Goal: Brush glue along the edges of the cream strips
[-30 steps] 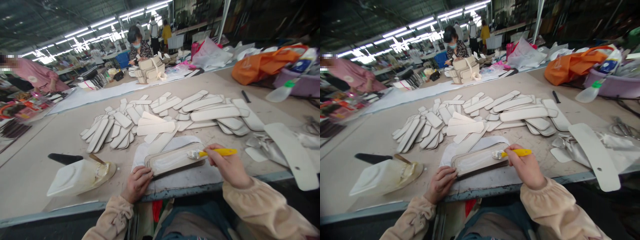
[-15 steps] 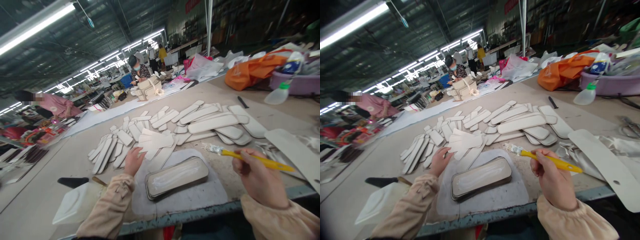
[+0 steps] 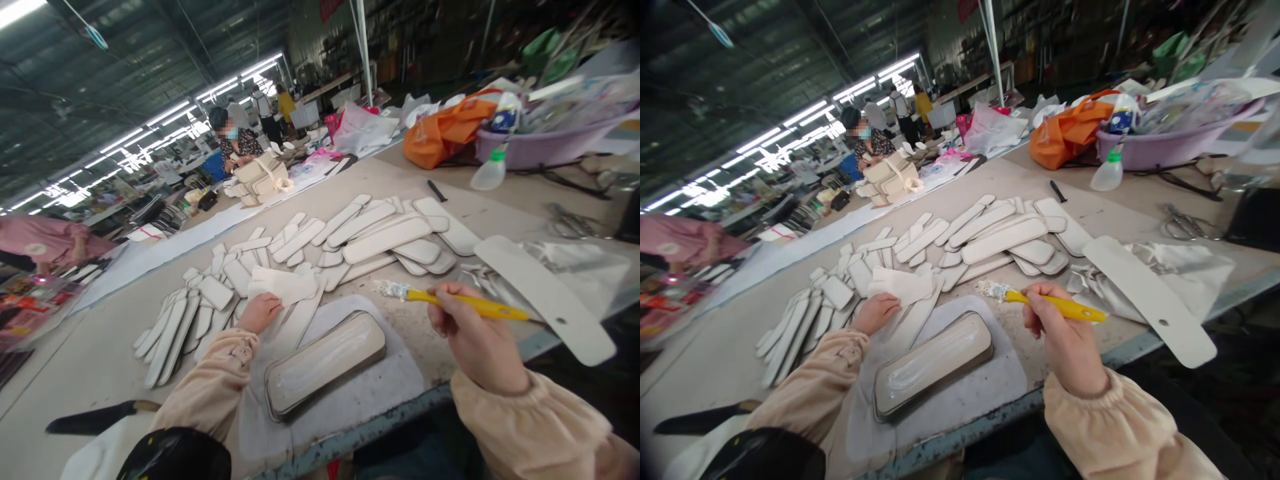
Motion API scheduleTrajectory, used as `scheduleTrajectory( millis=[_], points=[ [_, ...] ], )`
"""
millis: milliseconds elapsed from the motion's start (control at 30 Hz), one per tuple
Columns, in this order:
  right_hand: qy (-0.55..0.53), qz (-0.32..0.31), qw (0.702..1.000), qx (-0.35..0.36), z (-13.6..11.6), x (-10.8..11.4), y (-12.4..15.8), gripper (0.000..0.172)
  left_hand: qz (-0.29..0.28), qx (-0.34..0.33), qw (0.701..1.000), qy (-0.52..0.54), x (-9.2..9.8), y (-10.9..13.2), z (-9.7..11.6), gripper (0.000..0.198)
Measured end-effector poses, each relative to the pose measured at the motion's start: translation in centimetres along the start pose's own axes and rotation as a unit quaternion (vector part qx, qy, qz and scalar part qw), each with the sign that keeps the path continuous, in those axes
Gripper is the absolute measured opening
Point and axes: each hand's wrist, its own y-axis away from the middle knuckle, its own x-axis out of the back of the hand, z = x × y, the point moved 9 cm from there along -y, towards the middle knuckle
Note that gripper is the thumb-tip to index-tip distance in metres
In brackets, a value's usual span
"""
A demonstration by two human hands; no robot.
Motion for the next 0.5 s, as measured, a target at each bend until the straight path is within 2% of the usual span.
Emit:
scheduleTrajectory(
  millis=[133, 267, 367, 433, 500],
  points=[
    [0.007, -0.002, 1.000, 0.005, 0.4, 0.0, -0.1, 0.021, -0.010, -0.010, 1.000, -0.011, 0.3, -0.1, 0.8, 0.022],
    [0.028, -0.006, 0.999, 0.023, 0.1, -0.3, 0.1, 0.021, 0.033, 0.014, 0.999, -0.021, 1.5, 0.0, 1.1, 0.016],
    [0.074, 0.003, 0.994, 0.076, -0.7, -0.7, 0.9, 0.018, 0.084, 0.032, 0.996, -0.016, 4.3, 0.5, 1.2, 0.015],
    [0.108, -0.007, 0.985, 0.137, -1.5, -1.5, 1.7, 0.019, 0.110, 0.033, 0.993, -0.008, 7.0, 1.1, 1.8, 0.014],
    [0.124, -0.034, 0.974, 0.187, -2.0, -2.7, 2.6, 0.019, 0.115, 0.022, 0.993, 0.007, 10.2, 1.9, 3.4, 0.012]
  ],
)
